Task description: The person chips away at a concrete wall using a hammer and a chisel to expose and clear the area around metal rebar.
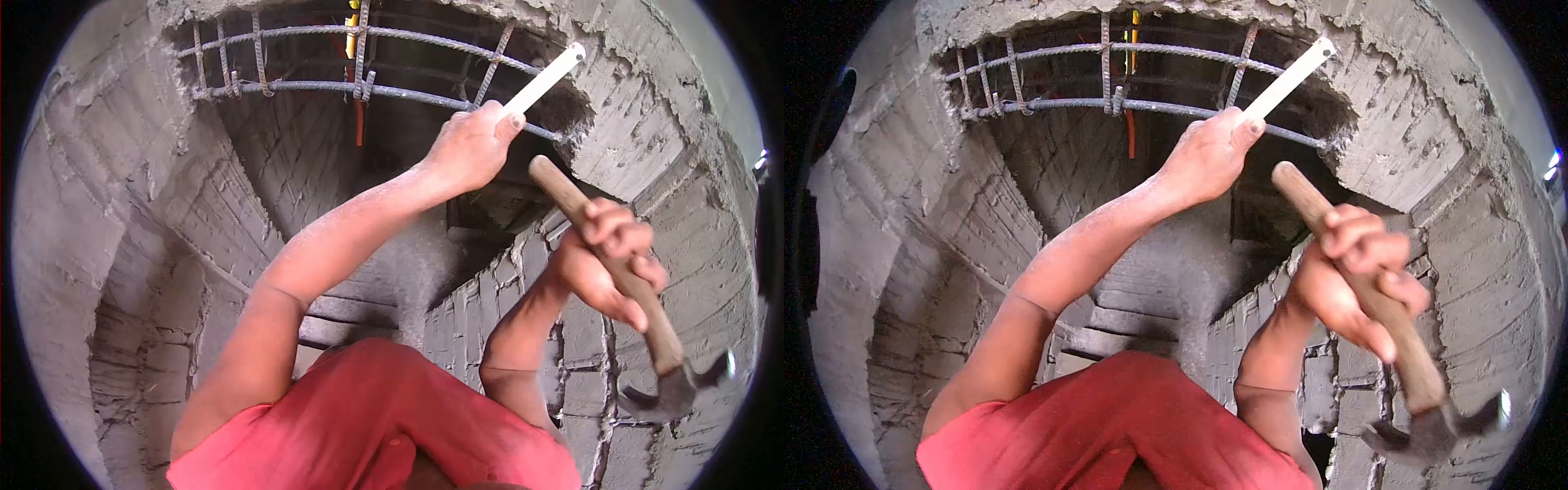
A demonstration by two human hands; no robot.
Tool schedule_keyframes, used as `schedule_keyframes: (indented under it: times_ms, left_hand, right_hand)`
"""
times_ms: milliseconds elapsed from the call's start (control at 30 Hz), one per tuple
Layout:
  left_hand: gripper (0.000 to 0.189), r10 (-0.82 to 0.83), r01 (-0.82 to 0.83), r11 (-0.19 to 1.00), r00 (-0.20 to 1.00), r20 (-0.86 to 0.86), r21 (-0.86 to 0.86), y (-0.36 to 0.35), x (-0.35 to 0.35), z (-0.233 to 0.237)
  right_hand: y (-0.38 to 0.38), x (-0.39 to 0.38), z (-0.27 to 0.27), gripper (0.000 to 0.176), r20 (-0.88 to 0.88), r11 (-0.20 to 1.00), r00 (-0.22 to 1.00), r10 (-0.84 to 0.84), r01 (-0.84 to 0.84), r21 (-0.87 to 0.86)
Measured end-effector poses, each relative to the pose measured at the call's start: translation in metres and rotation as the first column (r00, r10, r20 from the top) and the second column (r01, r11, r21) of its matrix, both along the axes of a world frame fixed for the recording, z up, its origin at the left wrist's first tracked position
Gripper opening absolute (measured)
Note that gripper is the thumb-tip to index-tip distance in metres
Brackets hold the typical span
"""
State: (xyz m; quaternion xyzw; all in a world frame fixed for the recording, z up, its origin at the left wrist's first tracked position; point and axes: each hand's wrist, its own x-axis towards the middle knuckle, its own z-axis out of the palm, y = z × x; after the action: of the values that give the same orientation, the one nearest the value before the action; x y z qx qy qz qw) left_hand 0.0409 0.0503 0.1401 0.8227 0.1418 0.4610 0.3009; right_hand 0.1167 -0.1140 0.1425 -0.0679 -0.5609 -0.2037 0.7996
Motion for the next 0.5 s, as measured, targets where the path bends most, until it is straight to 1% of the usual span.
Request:
schedule_keyframes:
  times_ms: [33,67,100,133,167,200,233,267,300,333,367,400,467,500]
  left_hand:
    - [0.047,0.001,-0.001,1.0,1.0,0.005,0.016,0.004,-0.001,-0.003]
    - [0.047,0.0,-0.001,1.0,1.0,0.01,0.03,0.006,-0.001,-0.006]
    - [0.046,0.006,-0.007,0.998,1.0,0.016,0.061,0.01,0.0,-0.008]
    - [0.047,0.02,-0.022,0.995,0.999,0.026,0.094,0.012,0.001,-0.01]
    - [0.047,0.018,-0.02,0.997,1.0,0.025,0.078,0.012,0.002,-0.013]
    - [0.048,0.012,-0.014,0.997,1.0,0.028,0.071,0.013,0.004,-0.012]
    - [0.048,0.005,-0.008,0.997,0.999,0.04,0.076,0.016,0.006,-0.01]
    - [0.049,-0.02,0.017,0.999,0.998,0.056,0.052,0.016,0.006,-0.011]
    - [0.05,-0.042,0.041,0.999,0.997,0.063,0.023,0.016,0.004,-0.015]
    - [0.05,-0.04,0.04,0.999,0.997,0.063,0.014,0.016,0.003,-0.019]
    - [0.051,-0.045,0.046,0.999,0.996,0.081,-0.006,0.015,0.005,-0.018]
    - [0.052,-0.052,0.055,0.998,0.994,0.099,-0.026,0.016,0.007,-0.019]
    - [0.053,-0.073,0.077,0.997,0.99,0.121,-0.03,0.026,0.011,-0.026]
    - [0.052,-0.105,0.111,0.993,0.985,0.137,-0.038,0.033,0.014,-0.03]
  right_hand:
    - [0.016,0.013,-0.014,0.062,0.018,0.997,0.997,0.074,-0.074,-0.032]
    - [0.042,0.032,-0.038,0.049,-0.096,0.896,0.892,0.442,-0.445,-0.007]
    - [0.054,0.025,-0.037,0.034,-0.239,0.945,0.971,-0.026,-0.054,-0.322]
    - [0.057,0.036,-0.041,0.03,-0.199,0.729,0.965,-0.169,-0.014,-0.684]
    - [0.047,0.028,-0.026,0.034,-0.264,0.554,0.932,-0.25,-0.086,-0.828]
    - [0.042,0.024,-0.029,0.034,-0.273,0.558,0.927,-0.258,-0.088,-0.825]
    - [0.036,0.02,-0.03,0.038,-0.335,0.717,0.938,-0.09,-0.172,-0.676]
    - [0.031,0.017,-0.032,0.042,-0.354,0.821,0.931,0.09,-0.27,-0.503]
    - [0.024,0.008,-0.025,0.055,-0.24,0.871,0.949,0.204,-0.288,-0.399]
    - [0.016,0.01,-0.029,0.064,-0.145,0.86,0.927,0.346,-0.375,-0.346]
    - [0.011,0.0,-0.024,0.069,-0.058,0.94,0.97,0.235,-0.242,-0.239]
    - [0.004,-0.019,-0.01,0.07,0.023,0.979,0.999,0.032,-0.026,-0.202]
    - [-0.006,-0.028,-0.006,0.07,0.14,0.99,0.988,-0.057,0.075,-0.122]
    - [-0.008,-0.033,-0.008,0.07,0.146,0.989,0.987,-0.06,0.079,-0.127]
